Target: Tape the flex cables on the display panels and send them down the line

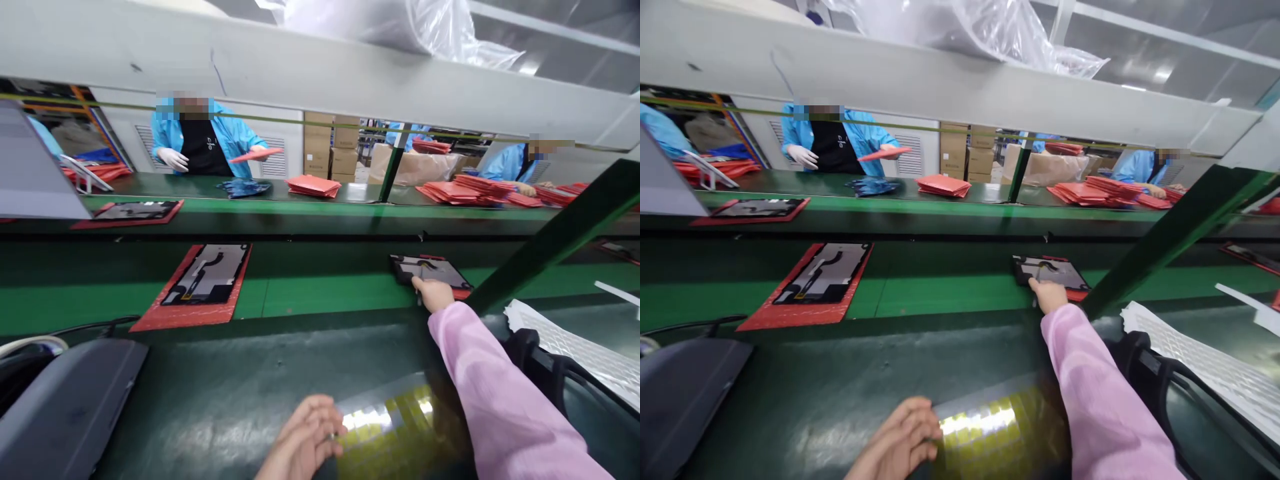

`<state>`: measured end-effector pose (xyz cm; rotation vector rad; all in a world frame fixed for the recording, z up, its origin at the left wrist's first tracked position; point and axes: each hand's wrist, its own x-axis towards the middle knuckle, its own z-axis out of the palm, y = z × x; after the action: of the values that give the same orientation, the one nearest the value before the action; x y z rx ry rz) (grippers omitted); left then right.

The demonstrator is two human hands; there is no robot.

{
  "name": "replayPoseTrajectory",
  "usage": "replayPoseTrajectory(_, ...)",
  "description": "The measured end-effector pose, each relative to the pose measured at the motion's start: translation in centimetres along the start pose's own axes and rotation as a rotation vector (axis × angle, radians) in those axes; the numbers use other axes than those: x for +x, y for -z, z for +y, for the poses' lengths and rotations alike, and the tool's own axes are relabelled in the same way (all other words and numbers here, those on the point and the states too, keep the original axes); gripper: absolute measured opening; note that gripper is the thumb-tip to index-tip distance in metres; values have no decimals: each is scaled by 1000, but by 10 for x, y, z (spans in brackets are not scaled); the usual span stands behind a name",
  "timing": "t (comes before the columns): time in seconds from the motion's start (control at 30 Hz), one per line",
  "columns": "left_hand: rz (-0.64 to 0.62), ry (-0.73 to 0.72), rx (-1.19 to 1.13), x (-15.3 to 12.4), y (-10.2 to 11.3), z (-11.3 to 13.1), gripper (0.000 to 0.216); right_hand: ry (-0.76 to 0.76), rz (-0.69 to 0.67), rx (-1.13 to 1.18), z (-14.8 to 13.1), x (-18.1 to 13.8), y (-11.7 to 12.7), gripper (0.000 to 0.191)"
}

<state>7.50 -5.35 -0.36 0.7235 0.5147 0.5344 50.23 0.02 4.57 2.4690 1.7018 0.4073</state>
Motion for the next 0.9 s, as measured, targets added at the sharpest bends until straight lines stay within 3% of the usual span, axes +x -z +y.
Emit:
replayPoseTrajectory(0.07,35,-4,-144,16,0,12,37,124,93,63,-23,-19,11,21)
replayPoseTrajectory(0.23,52,8,-170,36,13,38,68,459,296,228,-84,-105,40,28)
replayPoseTrajectory(0.33,59,52,-135,29,24,52,67,707,539,480,-112,-160,57,27)
replayPoseTrajectory(0.4,55,93,-86,21,30,57,56,783,619,665,-125,-185,65,23)
replayPoseTrajectory(0.5,63,103,-25,6,33,58,45,701,478,904,-134,-202,69,24)
replayPoseTrajectory(0.6,90,65,0,-8,31,54,45,464,284,1205,-131,-201,67,27)
replayPoseTrajectory(0.7,122,9,9,-25,30,57,46,82,275,1484,-127,-191,66,36)
replayPoseTrajectory(0.77,142,-32,14,-39,30,61,50,-81,308,1602,-130,-186,68,39)
replayPoseTrajectory(0.9,183,-106,33,-66,33,68,51,-25,179,1797,-156,-185,83,46)
